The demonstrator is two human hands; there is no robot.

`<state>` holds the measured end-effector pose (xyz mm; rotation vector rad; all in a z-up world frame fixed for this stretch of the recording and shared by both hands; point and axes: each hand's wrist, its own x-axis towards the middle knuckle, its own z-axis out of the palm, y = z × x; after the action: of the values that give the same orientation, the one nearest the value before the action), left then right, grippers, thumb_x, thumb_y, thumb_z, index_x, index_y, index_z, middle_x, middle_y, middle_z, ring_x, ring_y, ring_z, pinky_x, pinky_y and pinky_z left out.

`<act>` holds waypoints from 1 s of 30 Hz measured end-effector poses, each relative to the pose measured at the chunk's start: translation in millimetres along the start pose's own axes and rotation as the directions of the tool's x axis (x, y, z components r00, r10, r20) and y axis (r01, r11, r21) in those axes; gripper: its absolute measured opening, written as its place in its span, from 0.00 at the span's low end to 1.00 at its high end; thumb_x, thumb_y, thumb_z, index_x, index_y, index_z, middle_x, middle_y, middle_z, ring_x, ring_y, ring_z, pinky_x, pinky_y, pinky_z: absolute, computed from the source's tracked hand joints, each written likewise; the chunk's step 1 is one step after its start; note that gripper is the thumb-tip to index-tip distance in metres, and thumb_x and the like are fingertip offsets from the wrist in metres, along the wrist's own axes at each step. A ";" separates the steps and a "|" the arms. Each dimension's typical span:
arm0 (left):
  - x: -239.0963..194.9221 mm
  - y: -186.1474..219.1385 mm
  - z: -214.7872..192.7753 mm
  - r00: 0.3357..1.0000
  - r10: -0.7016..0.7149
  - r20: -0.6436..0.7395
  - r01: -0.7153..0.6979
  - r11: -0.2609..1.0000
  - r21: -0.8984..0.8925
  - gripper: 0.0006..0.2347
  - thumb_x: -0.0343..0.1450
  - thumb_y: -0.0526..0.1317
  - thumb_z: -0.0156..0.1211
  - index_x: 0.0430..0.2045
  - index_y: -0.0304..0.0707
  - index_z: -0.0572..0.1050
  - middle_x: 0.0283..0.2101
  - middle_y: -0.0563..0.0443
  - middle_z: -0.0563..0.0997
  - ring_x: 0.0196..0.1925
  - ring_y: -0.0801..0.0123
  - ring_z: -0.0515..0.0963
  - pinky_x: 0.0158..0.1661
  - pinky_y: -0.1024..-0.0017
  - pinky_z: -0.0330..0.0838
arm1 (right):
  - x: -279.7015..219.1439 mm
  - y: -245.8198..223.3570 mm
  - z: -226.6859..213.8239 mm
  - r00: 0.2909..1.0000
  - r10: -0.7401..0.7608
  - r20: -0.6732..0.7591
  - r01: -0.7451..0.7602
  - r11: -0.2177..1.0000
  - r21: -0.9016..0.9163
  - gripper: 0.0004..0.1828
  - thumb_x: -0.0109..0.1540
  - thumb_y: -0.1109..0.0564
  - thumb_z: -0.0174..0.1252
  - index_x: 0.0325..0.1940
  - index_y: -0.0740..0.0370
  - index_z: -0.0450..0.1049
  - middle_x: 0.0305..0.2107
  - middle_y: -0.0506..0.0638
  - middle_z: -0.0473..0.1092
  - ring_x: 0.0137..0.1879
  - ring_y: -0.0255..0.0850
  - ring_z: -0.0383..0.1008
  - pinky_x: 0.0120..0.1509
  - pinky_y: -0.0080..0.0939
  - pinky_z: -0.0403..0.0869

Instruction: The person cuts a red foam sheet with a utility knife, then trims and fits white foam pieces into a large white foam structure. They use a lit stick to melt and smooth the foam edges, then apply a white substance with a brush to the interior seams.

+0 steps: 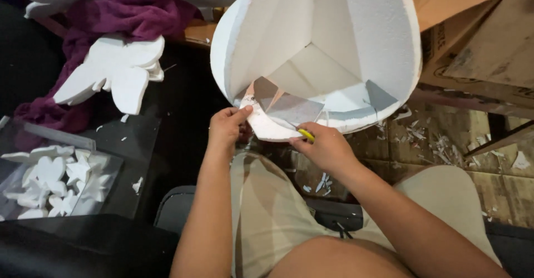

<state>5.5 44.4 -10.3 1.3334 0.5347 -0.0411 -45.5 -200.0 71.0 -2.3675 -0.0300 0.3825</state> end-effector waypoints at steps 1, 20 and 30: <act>6.6 -3.8 0.3 1.000 0.005 -0.017 -0.006 1.000 -0.027 0.14 0.65 0.40 0.76 0.32 0.27 0.78 0.18 0.44 0.74 0.16 0.58 0.80 0.17 0.62 0.79 | -0.5 -3.0 2.2 1.000 -0.003 0.011 0.003 1.000 -0.009 0.25 0.61 0.46 0.65 0.61 0.54 0.77 0.35 0.60 0.81 0.50 0.58 0.81 0.54 0.53 0.77; 26.2 -12.6 -10.9 0.991 -0.001 -0.132 -0.020 0.988 -0.153 0.17 0.61 0.40 0.80 0.34 0.30 0.78 0.25 0.46 0.79 0.21 0.65 0.81 0.20 0.71 0.79 | 6.0 -7.4 60.7 0.973 -0.231 -0.016 0.226 0.960 -0.163 0.19 0.64 0.42 0.60 0.56 0.46 0.79 0.37 0.57 0.81 0.49 0.59 0.81 0.54 0.55 0.78; 21.1 3.1 -10.2 0.984 0.048 -0.171 -0.062 0.995 -0.075 0.15 0.59 0.41 0.81 0.30 0.32 0.80 0.23 0.44 0.81 0.21 0.67 0.81 0.20 0.76 0.77 | 2.4 -19.3 15.6 1.000 0.025 -0.002 -0.025 0.999 0.039 0.18 0.63 0.44 0.63 0.57 0.43 0.81 0.38 0.57 0.81 0.51 0.56 0.81 0.56 0.53 0.77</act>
<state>21.6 60.3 -17.1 1.2790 0.6359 0.1388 -45.9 -175.2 72.5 -2.3316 0.0082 0.3884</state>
